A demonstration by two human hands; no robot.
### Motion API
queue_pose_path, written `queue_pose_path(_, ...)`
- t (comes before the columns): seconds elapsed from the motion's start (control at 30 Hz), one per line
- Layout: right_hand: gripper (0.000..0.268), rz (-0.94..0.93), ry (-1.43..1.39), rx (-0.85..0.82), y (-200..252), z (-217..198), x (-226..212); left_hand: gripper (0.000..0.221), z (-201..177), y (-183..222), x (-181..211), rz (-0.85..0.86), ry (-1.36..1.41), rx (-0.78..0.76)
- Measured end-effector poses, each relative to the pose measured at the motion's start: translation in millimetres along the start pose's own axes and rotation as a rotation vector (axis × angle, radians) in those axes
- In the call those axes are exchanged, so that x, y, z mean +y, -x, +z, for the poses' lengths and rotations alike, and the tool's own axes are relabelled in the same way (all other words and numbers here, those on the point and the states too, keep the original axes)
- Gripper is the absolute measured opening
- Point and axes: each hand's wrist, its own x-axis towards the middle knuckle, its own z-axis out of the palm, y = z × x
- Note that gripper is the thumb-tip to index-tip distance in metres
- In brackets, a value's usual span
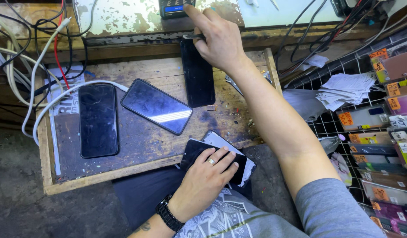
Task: The person prys open a phone using a thin metal tool, separates the screen from the body, and scrapes at the internal edges to remove residue.
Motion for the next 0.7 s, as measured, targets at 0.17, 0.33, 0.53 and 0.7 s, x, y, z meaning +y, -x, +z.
queue_pose_path(0.17, 0.078, -0.031, 0.088, -0.013, -7.7, -3.5, 5.6, 0.035, 0.4, -0.8, -0.5, -0.004, 0.015, 0.004)
queue_pose_path(0.33, 0.085, -0.059, 0.034, -0.002, -14.8, -2.7, 3.3, 0.035, 0.2, -1.4, -1.6, 0.002, -0.005, -0.006)
queue_pose_path(0.53, 0.083, -0.093, 0.137, -0.035, -17.7, 4.5, 9.7, 0.035, 0.0, -0.3, -1.1, 0.0, 0.003, -0.005)
queue_pose_path(0.7, 0.066, -0.066, 0.194, -0.043, -18.6, 12.5, 24.4, 0.035, -1.6, -0.7, -0.5, 0.001, -0.004, -0.011)
